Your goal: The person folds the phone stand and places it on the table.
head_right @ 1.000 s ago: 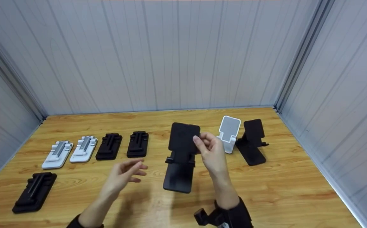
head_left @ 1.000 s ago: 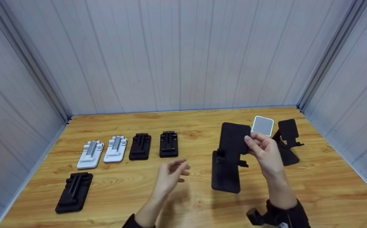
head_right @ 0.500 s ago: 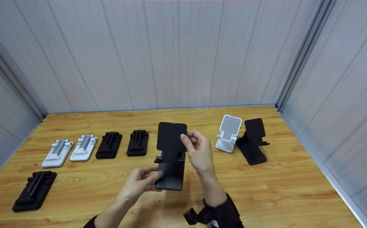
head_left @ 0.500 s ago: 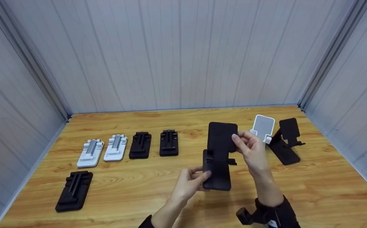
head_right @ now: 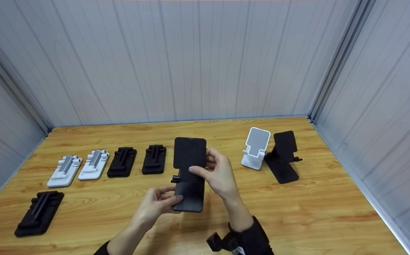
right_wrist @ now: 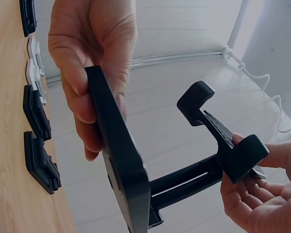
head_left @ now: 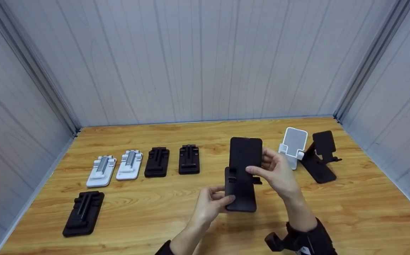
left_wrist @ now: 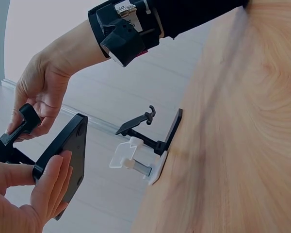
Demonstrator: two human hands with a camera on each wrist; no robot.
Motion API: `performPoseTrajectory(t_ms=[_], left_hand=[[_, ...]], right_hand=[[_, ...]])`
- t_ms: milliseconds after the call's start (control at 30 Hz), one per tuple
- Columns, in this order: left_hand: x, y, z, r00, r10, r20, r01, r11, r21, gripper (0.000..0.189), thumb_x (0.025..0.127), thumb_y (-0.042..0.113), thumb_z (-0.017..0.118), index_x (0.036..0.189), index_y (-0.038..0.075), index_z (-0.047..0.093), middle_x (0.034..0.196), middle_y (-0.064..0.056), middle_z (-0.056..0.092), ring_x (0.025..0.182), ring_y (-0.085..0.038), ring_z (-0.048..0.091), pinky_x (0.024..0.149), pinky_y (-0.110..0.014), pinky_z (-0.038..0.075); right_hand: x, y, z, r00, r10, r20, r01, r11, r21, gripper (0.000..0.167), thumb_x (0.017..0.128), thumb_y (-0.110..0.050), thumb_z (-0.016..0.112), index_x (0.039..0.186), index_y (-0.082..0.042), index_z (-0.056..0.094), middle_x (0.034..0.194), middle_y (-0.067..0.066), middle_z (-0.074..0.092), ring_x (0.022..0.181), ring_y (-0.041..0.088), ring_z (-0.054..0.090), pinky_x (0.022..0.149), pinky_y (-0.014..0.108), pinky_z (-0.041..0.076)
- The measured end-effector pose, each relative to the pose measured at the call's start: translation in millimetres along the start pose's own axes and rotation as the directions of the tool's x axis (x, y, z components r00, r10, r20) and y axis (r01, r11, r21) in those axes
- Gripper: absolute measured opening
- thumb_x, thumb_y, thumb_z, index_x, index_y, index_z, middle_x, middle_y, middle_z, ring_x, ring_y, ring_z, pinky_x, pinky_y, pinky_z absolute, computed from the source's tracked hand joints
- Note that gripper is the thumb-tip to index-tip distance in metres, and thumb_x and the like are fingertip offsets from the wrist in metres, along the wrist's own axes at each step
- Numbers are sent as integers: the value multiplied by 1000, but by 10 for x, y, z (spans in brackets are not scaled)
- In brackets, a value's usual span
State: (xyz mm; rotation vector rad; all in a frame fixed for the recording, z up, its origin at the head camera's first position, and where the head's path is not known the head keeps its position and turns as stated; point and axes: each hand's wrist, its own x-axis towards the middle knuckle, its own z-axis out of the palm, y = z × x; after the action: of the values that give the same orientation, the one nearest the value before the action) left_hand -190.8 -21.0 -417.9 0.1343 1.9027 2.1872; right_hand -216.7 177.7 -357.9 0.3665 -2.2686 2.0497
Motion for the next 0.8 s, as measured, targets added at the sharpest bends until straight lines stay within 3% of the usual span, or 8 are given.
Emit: performPoseTrajectory(t_ms=[433, 633, 800], left_hand=[[-9, 17, -11, 999, 23, -44, -21, 999, 31, 43, 98, -11, 68, 134, -30, 54, 108, -40, 76, 97, -44, 81, 73, -32, 72], [-19, 33, -11, 999, 37, -34, -36, 999, 29, 43, 99, -11, 67, 135, -31, 53, 106, -39, 76, 94, -41, 82, 70, -29, 71], [-20, 35, -6, 998, 56, -21, -56, 998, 20, 43, 100, -12, 66, 135, -33, 51, 105, -40, 76, 94, -43, 81, 69, -27, 71]], right_hand=[[10, 46, 151, 989, -47, -142, 42, 998, -39, 29, 86, 18, 80, 112, 13, 67, 96, 10, 78, 83, 8, 72, 76, 19, 63], [16, 111, 190, 968, -172, -184, 158, 983, -88, 29, 85, 17, 81, 110, 18, 66, 95, 16, 77, 83, 3, 72, 75, 17, 62], [46, 184, 227, 931, -293, -218, 259, 950, -173, 29, 84, 17, 83, 108, 20, 67, 96, 29, 74, 80, -1, 69, 73, 14, 60]])
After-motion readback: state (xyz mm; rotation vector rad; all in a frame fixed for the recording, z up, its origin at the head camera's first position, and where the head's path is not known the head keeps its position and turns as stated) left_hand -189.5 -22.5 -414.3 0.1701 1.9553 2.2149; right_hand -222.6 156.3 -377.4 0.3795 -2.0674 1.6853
